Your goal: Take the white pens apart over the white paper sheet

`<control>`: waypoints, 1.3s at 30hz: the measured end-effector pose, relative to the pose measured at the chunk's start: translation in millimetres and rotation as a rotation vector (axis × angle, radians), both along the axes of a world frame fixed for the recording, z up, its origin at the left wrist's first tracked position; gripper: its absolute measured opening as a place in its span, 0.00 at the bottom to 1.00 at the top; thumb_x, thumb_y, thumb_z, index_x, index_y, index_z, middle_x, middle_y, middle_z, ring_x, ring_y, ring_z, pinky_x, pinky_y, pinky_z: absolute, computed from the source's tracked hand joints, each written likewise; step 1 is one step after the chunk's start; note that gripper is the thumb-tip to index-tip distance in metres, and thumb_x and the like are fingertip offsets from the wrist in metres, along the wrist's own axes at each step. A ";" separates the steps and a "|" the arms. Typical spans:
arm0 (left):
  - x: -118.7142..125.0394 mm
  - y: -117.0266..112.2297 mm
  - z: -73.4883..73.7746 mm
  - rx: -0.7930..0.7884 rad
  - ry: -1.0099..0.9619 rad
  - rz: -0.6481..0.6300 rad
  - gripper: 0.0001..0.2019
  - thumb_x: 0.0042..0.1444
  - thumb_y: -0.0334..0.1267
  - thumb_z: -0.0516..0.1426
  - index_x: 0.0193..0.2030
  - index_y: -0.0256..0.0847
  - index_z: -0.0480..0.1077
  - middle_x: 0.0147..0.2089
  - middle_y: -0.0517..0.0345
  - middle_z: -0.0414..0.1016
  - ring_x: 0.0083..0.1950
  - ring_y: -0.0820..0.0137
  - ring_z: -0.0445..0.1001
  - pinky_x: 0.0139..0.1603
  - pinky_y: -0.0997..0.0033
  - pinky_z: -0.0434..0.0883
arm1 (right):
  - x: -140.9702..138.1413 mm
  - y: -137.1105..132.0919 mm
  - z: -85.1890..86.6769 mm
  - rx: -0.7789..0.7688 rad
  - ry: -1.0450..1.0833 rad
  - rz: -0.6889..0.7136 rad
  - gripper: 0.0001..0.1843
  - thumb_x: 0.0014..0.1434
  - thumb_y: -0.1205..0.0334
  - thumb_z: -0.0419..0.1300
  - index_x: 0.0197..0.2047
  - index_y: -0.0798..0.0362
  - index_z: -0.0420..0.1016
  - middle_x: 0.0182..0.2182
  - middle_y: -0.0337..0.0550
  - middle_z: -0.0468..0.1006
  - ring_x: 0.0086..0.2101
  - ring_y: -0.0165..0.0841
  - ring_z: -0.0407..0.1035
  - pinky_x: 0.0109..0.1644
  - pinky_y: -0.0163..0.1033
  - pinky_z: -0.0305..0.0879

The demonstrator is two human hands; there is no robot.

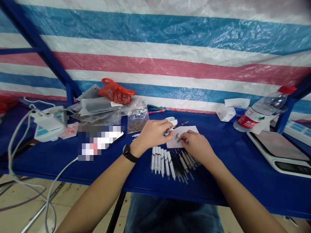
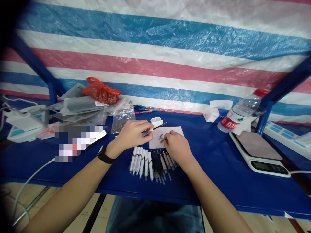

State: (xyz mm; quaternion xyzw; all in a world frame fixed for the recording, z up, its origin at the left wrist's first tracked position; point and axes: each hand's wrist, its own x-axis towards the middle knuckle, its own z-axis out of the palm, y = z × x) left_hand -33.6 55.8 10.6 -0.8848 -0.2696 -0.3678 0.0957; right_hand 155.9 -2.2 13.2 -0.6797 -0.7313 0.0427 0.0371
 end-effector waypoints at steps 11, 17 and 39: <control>1.3 1.1 -1.3 -0.022 0.001 -0.002 0.08 0.57 0.33 0.51 0.31 0.41 0.71 0.26 0.62 0.73 0.24 0.74 0.68 0.25 0.74 0.58 | 4.3 1.4 0.5 0.057 -0.030 0.056 0.15 0.61 0.73 0.55 0.40 0.53 0.83 0.37 0.49 0.82 0.36 0.38 0.76 0.36 0.37 0.61; 0.7 0.3 0.0 -0.038 0.012 -0.009 0.08 0.58 0.34 0.52 0.31 0.41 0.71 0.25 0.62 0.73 0.24 0.74 0.68 0.25 0.74 0.58 | 5.4 1.9 -0.8 0.081 -0.107 0.135 0.15 0.64 0.73 0.55 0.36 0.55 0.83 0.36 0.53 0.82 0.39 0.42 0.76 0.37 0.38 0.64; 2.7 -2.1 -0.8 -0.036 0.036 -0.046 0.08 0.59 0.34 0.52 0.32 0.40 0.72 0.26 0.63 0.73 0.23 0.75 0.68 0.24 0.74 0.61 | 35.0 -0.6 16.5 0.519 1.355 -0.004 0.12 0.57 0.49 0.68 0.34 0.48 0.78 0.30 0.41 0.82 0.27 0.33 0.75 0.34 0.41 0.74</control>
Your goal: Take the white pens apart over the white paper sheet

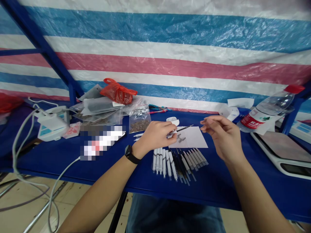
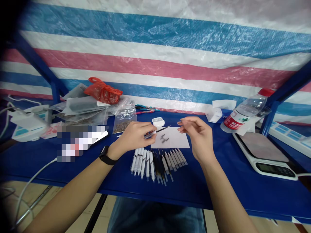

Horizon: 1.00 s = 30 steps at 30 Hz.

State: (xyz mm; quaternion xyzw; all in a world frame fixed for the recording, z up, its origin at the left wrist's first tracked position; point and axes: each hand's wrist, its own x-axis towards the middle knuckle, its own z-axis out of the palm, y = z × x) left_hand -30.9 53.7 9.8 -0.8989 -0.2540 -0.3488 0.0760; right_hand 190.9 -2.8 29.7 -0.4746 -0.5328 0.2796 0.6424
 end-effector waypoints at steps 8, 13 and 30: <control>0.3 0.3 -0.7 -0.017 0.000 -0.015 0.08 0.59 0.35 0.53 0.33 0.40 0.73 0.26 0.63 0.73 0.25 0.74 0.69 0.26 0.74 0.63 | -11.5 -3.3 -4.1 0.005 0.018 0.066 0.12 0.55 0.49 0.71 0.35 0.49 0.80 0.32 0.41 0.85 0.28 0.32 0.78 0.35 0.40 0.77; 0.4 -1.6 1.1 -0.028 0.006 -0.015 0.09 0.59 0.35 0.52 0.33 0.40 0.73 0.26 0.62 0.73 0.24 0.75 0.68 0.26 0.74 0.63 | -11.3 -2.4 -4.6 0.020 -0.002 0.052 0.13 0.56 0.49 0.70 0.36 0.50 0.80 0.33 0.42 0.85 0.28 0.33 0.79 0.36 0.41 0.77; 2.5 -4.0 2.1 -0.017 -0.048 -0.057 0.07 0.58 0.34 0.53 0.30 0.40 0.70 0.25 0.63 0.73 0.24 0.75 0.68 0.25 0.74 0.60 | -19.8 -4.4 -7.9 -0.025 -0.052 0.129 0.13 0.56 0.50 0.71 0.37 0.50 0.80 0.29 0.40 0.84 0.27 0.34 0.80 0.36 0.41 0.80</control>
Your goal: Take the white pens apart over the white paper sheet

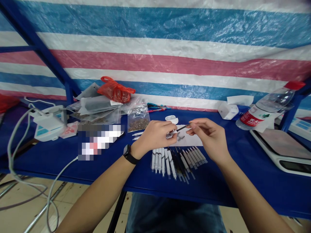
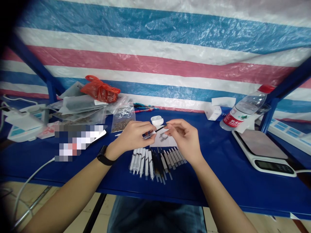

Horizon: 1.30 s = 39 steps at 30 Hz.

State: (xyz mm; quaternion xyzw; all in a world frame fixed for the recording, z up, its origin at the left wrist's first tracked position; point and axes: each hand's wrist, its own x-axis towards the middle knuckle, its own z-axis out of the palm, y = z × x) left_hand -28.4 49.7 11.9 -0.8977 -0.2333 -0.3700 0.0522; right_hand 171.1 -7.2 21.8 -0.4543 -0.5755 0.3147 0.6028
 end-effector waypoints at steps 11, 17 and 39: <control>-1.4 1.1 -0.2 -0.039 -0.009 -0.006 0.08 0.58 0.34 0.53 0.31 0.40 0.72 0.26 0.63 0.74 0.24 0.76 0.69 0.25 0.76 0.61 | 13.9 2.1 7.0 -0.125 -0.122 0.064 0.21 0.52 0.43 0.70 0.41 0.50 0.81 0.31 0.42 0.84 0.28 0.35 0.78 0.36 0.43 0.77; -2.7 3.5 -1.7 -0.057 -0.016 0.025 0.08 0.57 0.34 0.52 0.31 0.40 0.71 0.26 0.63 0.75 0.24 0.76 0.69 0.25 0.76 0.61 | 55.4 -14.9 17.5 -0.420 -0.809 -0.041 0.14 0.58 0.47 0.61 0.36 0.48 0.80 0.25 0.41 0.80 0.25 0.36 0.73 0.29 0.39 0.65; -0.3 0.8 -3.3 -0.022 0.013 0.011 0.07 0.58 0.33 0.53 0.29 0.40 0.69 0.25 0.63 0.72 0.25 0.74 0.71 0.26 0.74 0.61 | 23.8 -12.3 17.5 -0.619 -1.067 -0.077 0.05 0.53 0.62 0.62 0.26 0.51 0.75 0.29 0.44 0.82 0.30 0.39 0.74 0.34 0.40 0.61</control>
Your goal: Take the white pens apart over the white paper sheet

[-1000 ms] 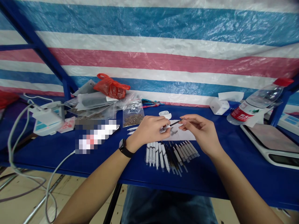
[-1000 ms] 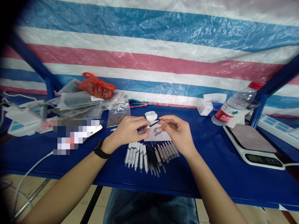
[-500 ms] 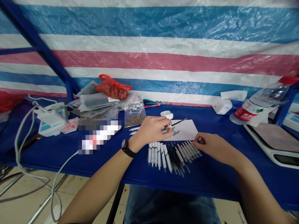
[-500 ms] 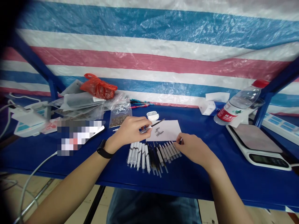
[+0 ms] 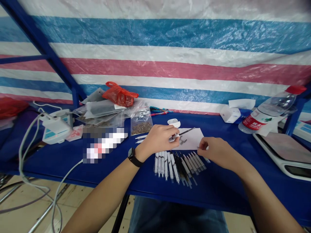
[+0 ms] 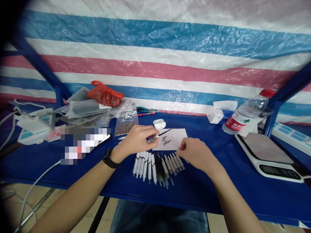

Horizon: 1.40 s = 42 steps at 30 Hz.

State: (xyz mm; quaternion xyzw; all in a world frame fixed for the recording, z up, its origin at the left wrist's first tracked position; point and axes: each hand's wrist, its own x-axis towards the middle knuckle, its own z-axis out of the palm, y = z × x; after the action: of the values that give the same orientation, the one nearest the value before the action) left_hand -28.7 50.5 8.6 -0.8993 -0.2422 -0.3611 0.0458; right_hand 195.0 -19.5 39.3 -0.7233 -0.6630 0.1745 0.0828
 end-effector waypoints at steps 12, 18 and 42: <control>2.3 0.6 -3.1 -0.015 0.033 0.016 0.07 0.58 0.34 0.53 0.29 0.41 0.70 0.24 0.63 0.73 0.25 0.73 0.71 0.26 0.73 0.62 | -10.7 25.7 10.1 0.991 1.193 -0.012 0.09 0.55 0.62 0.67 0.29 0.47 0.70 0.24 0.36 0.80 0.22 0.32 0.75 0.26 0.37 0.69; 2.2 0.1 -2.5 -0.020 0.021 0.023 0.08 0.57 0.34 0.53 0.29 0.41 0.70 0.25 0.63 0.72 0.24 0.74 0.69 0.26 0.73 0.61 | -11.2 19.5 -2.5 1.027 1.190 -0.068 0.11 0.54 0.58 0.69 0.30 0.48 0.70 0.25 0.36 0.81 0.22 0.32 0.75 0.27 0.38 0.72; 2.5 -0.6 -0.5 -0.013 0.072 0.022 0.07 0.57 0.34 0.53 0.30 0.41 0.70 0.24 0.62 0.71 0.24 0.73 0.69 0.26 0.73 0.61 | -18.3 17.2 -13.4 0.970 1.153 -0.104 0.10 0.57 0.56 0.67 0.34 0.49 0.69 0.26 0.36 0.81 0.25 0.34 0.78 0.30 0.39 0.75</control>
State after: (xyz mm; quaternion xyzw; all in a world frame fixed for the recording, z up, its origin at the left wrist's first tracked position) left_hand -26.2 49.9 8.0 -0.9094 -0.2525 -0.3262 0.0525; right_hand 176.7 -2.3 25.9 -0.4301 -0.4822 0.2096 0.7338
